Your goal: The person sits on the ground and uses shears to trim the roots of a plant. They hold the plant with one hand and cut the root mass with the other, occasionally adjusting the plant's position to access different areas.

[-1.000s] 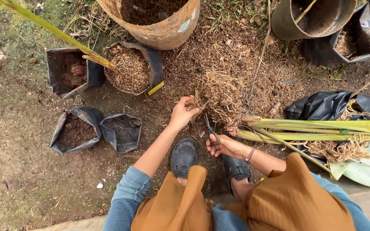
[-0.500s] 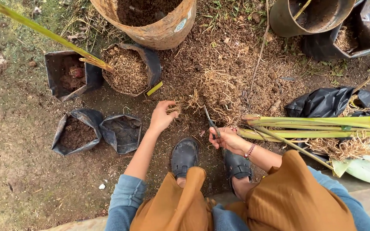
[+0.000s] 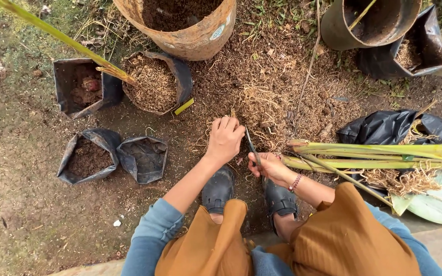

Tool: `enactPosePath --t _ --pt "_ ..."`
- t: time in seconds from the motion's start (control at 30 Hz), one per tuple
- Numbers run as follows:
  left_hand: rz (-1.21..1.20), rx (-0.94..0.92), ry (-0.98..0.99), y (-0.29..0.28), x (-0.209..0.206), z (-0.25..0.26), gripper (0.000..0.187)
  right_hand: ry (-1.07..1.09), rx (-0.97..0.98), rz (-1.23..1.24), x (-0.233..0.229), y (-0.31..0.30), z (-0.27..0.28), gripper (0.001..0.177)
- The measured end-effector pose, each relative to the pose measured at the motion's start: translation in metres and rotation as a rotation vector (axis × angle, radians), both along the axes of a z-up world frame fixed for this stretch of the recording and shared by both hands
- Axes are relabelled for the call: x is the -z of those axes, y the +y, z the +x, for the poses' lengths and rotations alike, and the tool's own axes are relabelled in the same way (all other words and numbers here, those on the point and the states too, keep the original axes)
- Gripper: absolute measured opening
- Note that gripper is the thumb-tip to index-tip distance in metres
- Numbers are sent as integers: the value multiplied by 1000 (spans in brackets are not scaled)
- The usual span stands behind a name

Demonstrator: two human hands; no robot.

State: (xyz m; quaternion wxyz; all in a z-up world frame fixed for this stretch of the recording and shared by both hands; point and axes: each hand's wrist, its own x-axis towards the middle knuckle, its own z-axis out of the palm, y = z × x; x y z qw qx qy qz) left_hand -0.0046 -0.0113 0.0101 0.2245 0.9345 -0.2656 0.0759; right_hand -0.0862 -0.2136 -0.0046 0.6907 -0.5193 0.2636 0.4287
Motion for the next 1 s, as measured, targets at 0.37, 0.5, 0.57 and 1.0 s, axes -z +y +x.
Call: enactPosePath --t 0.37,0.5,0.57,1.0 --pt "-30 -309 225 36 15 -12 28 -31 -215 6 8 -11 -15 41" --pt "-122 -348 224 24 -5 4 17 -21 -233 33 8 -19 -21 42" --pt "-155 -292 352 10 -32 19 22 -9 -238 47 7 -22 -25 43" --pt "-1022 -777 1135 28 69 17 19 -16 -426 199 4 -27 -7 54"
